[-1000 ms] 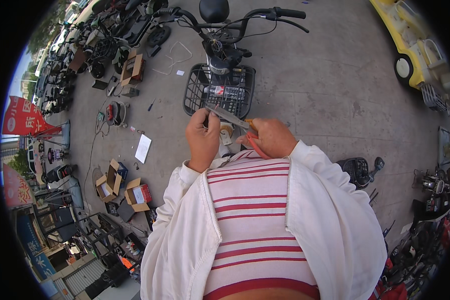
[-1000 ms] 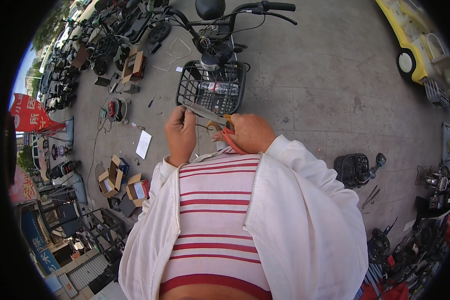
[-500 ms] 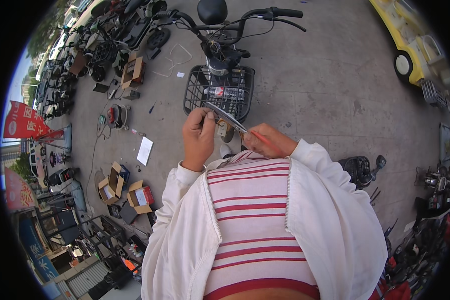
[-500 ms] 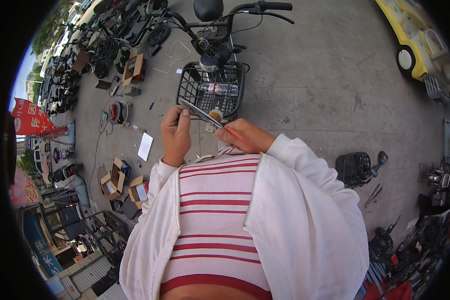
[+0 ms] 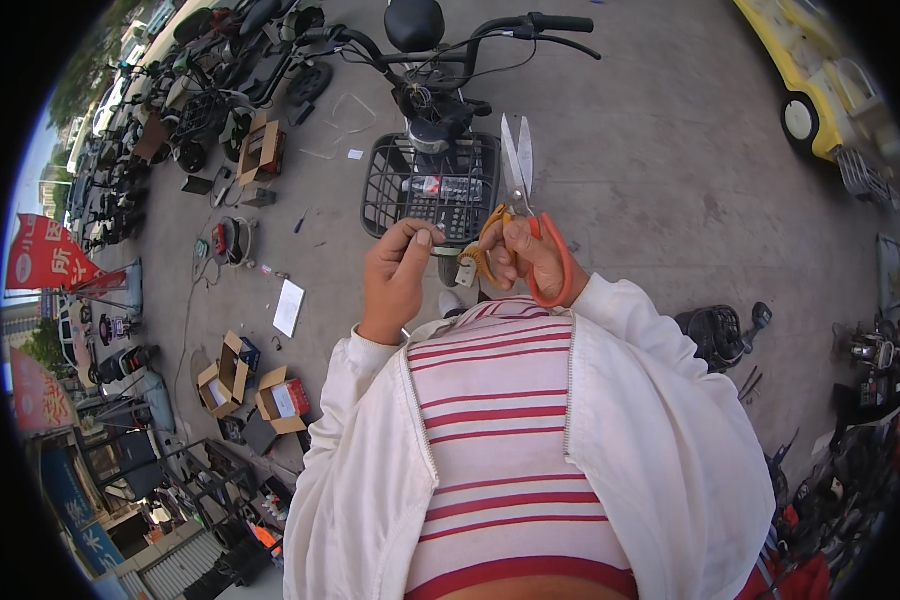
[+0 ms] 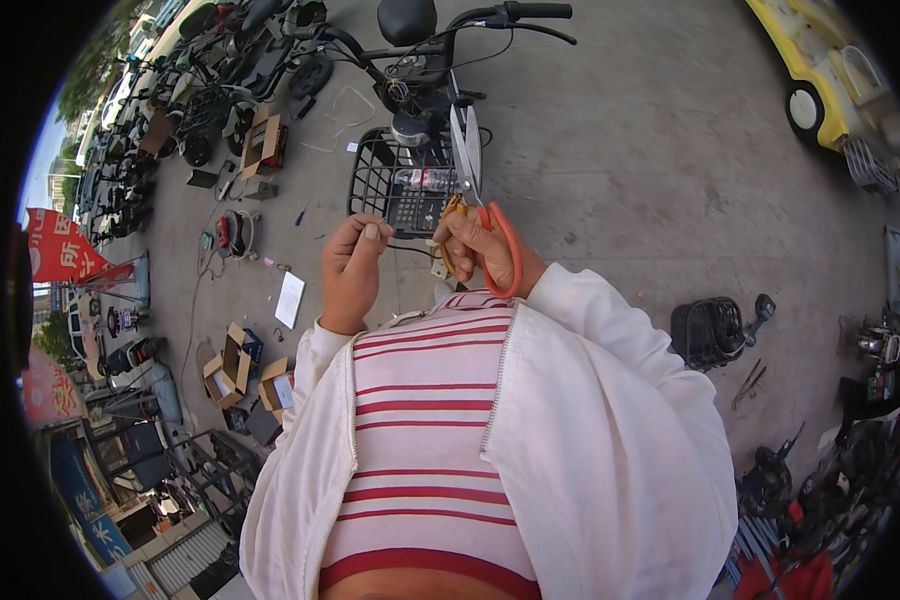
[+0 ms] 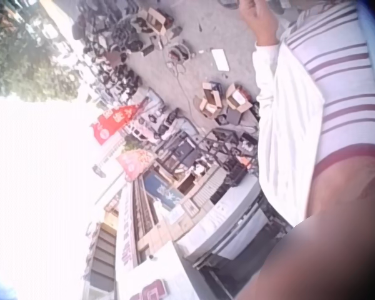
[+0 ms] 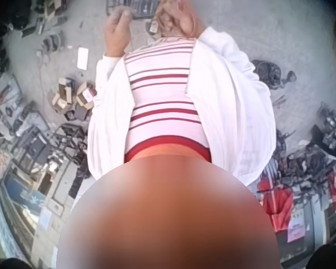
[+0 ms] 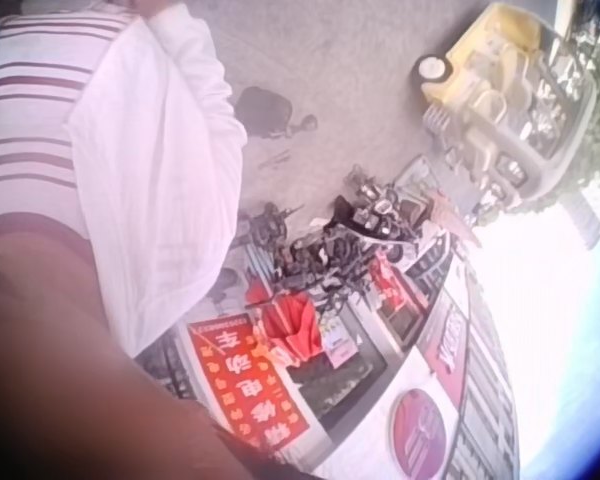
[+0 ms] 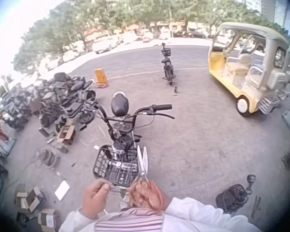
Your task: The person works on the front wiring of an electric scooter in a repair shop. They use pliers to strip and cut wires, then connect and wrap a small cylindrical component with tape. The scooter remains stationary throughout the process.
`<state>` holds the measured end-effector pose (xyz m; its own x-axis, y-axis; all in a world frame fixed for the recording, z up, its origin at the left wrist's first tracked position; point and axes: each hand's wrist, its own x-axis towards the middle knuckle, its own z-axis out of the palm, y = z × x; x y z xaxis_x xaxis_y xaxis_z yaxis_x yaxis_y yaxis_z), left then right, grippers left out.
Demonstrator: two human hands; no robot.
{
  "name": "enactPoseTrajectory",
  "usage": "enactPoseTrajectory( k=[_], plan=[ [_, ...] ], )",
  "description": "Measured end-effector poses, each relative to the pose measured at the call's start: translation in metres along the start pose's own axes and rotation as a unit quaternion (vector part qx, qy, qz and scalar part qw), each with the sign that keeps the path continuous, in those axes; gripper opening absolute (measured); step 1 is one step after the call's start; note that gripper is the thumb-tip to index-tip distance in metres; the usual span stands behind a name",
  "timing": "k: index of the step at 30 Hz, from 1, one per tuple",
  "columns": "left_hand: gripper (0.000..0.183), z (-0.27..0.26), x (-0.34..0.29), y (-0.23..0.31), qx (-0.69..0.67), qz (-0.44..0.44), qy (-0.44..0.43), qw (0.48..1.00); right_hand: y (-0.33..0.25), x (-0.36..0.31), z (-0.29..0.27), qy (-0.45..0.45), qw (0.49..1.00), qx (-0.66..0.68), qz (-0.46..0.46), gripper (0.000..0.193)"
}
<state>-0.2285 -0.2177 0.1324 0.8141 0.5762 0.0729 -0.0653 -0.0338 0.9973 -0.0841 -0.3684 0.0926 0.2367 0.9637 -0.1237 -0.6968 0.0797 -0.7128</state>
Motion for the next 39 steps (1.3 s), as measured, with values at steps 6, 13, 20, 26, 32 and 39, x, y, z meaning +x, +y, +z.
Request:
enactPoseTrajectory(
  k=[6,13,20,26,32,39],
  plan=[
    [0.014,0.016,-0.004,0.003,0.106,-0.079,-0.059,0.989,-0.019,0.001,0.024,0.122,0.902,-0.374,-0.179,0.027],
    [0.016,0.014,0.000,-0.008,-0.036,-0.058,0.026,0.997,-0.015,-0.002,0.013,0.129,0.869,-0.456,-0.143,0.032],
    [0.011,0.004,-0.002,-0.013,-0.114,-0.098,0.024,0.988,-0.016,-0.008,0.015,0.132,0.817,-0.554,-0.093,0.043],
    [0.012,0.007,-0.002,-0.011,-0.040,-0.082,0.063,0.994,-0.016,-0.014,0.017,0.129,0.749,-0.645,-0.080,0.053],
    [0.012,0.010,-0.003,-0.010,0.043,-0.058,0.101,0.992,-0.015,-0.014,0.020,0.128,0.719,-0.682,-0.046,0.059],
    [0.005,0.007,-0.005,-0.004,0.059,-0.061,0.107,0.991,-0.006,-0.012,0.010,0.114,0.714,-0.689,-0.043,0.070]
  ],
)
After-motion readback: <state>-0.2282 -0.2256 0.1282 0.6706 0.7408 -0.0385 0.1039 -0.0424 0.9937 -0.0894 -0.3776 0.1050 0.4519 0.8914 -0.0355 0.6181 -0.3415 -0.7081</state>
